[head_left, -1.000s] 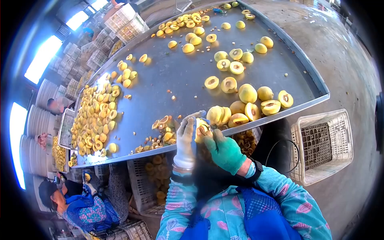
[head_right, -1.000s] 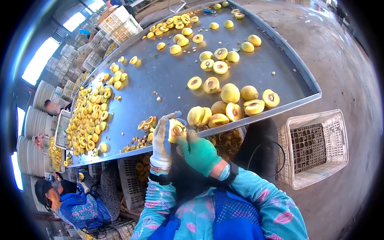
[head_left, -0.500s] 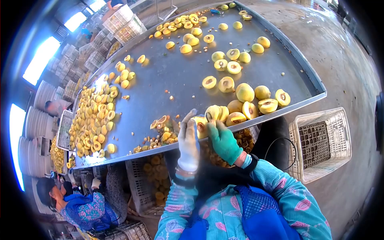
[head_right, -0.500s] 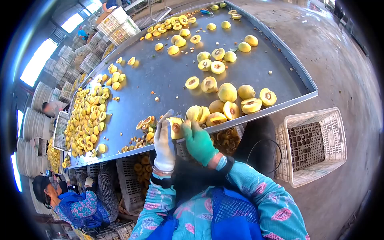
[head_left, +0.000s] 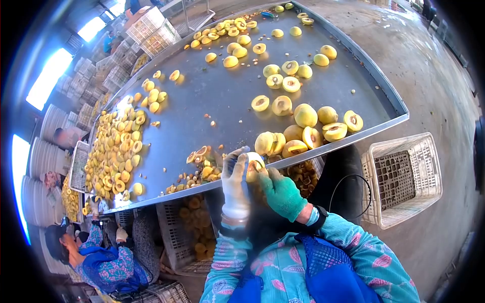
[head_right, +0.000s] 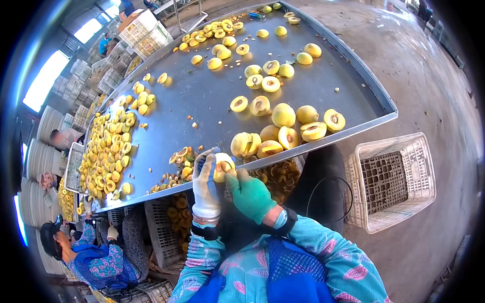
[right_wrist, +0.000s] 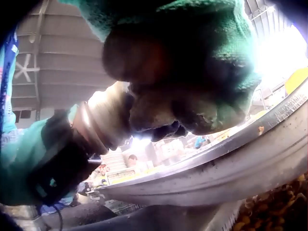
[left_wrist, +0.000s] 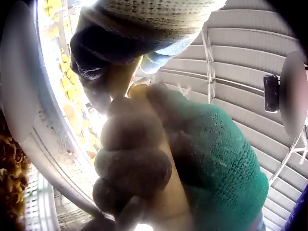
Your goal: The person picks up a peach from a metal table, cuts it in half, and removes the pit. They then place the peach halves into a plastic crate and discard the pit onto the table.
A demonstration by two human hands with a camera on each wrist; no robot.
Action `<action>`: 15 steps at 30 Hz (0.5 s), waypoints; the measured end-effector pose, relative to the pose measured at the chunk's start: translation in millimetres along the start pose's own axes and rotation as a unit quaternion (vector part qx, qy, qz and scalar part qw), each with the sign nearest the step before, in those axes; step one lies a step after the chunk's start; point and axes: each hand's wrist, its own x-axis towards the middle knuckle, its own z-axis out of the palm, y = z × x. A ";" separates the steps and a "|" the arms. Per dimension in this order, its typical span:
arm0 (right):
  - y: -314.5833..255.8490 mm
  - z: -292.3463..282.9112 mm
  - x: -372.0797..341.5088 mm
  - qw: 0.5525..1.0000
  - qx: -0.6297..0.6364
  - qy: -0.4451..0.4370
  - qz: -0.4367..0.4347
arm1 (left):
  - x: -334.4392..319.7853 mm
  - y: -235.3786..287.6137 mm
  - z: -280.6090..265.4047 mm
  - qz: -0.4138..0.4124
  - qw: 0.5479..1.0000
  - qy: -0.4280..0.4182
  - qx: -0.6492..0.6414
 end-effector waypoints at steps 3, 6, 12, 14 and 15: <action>-9.6 3.2 -2.0 0.995 0.085 0.004 0.059 | 1.8 -12.0 -3.9 -0.031 0.998 0.013 -0.054; -6.3 15.4 -6.1 0.988 0.139 0.022 0.066 | -6.3 -24.8 7.8 0.120 0.991 0.046 0.029; -15.1 -13.8 0.6 0.906 0.371 -0.145 0.145 | -4.4 -7.4 2.1 0.028 0.997 -0.021 -0.069; -37.1 -21.2 -8.0 0.868 0.357 -0.190 0.289 | -2.8 -13.1 -4.1 -0.049 0.998 0.012 0.036; -41.5 -28.9 -8.8 0.811 0.431 -0.241 0.313 | -3.0 -11.2 -6.2 -0.047 0.998 0.015 0.038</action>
